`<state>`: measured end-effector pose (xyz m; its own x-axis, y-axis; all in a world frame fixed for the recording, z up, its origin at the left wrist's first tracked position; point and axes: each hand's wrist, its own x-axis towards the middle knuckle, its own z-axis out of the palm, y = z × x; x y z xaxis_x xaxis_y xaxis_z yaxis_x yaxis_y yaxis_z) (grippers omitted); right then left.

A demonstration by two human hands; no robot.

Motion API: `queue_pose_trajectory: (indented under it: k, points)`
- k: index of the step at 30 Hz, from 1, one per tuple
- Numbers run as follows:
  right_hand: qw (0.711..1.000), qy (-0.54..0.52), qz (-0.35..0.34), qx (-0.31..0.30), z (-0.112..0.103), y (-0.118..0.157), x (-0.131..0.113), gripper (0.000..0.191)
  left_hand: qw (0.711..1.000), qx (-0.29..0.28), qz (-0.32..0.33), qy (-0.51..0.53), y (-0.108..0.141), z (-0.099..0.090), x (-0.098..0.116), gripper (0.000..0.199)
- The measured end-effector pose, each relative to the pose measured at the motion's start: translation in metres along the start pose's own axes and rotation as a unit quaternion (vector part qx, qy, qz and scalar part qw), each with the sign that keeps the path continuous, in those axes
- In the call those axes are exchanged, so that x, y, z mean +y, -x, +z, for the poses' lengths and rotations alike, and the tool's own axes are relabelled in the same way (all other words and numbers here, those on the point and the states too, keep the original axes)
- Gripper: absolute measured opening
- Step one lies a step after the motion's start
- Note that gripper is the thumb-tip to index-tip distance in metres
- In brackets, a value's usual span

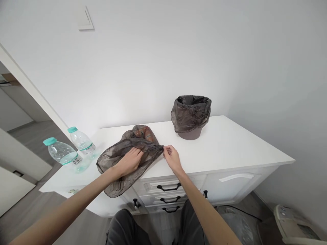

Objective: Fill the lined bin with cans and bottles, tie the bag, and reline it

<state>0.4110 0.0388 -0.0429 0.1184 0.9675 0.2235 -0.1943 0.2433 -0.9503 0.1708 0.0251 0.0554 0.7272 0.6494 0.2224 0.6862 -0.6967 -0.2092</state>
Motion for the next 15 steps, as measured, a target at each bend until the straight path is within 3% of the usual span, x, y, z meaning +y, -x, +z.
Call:
queue_pose_trajectory:
  k: [4, 8, 12, 15]
  points:
    - [1.0, -0.016, -0.003, 0.02, 0.001, -0.003, -0.004, 0.05, 0.996, 0.001, 0.017, -0.087, -0.046, 0.009, -0.015, 0.055]
    - [0.998, -0.054, 0.005, 0.04, 0.002, -0.005, -0.011, 0.048, 0.99, 0.019, 0.029, -0.133, -0.076, 0.017, -0.025, 0.043]
    - [0.996, -0.067, 0.009, 0.055, 0.004, -0.004, -0.021, 0.047, 0.988, 0.037, 0.031, -0.146, -0.089, 0.025, -0.032, 0.036]
    - [0.995, -0.075, 0.013, 0.066, 0.007, -0.002, -0.027, 0.047, 0.988, 0.044, 0.029, -0.144, -0.085, 0.023, -0.036, 0.035]
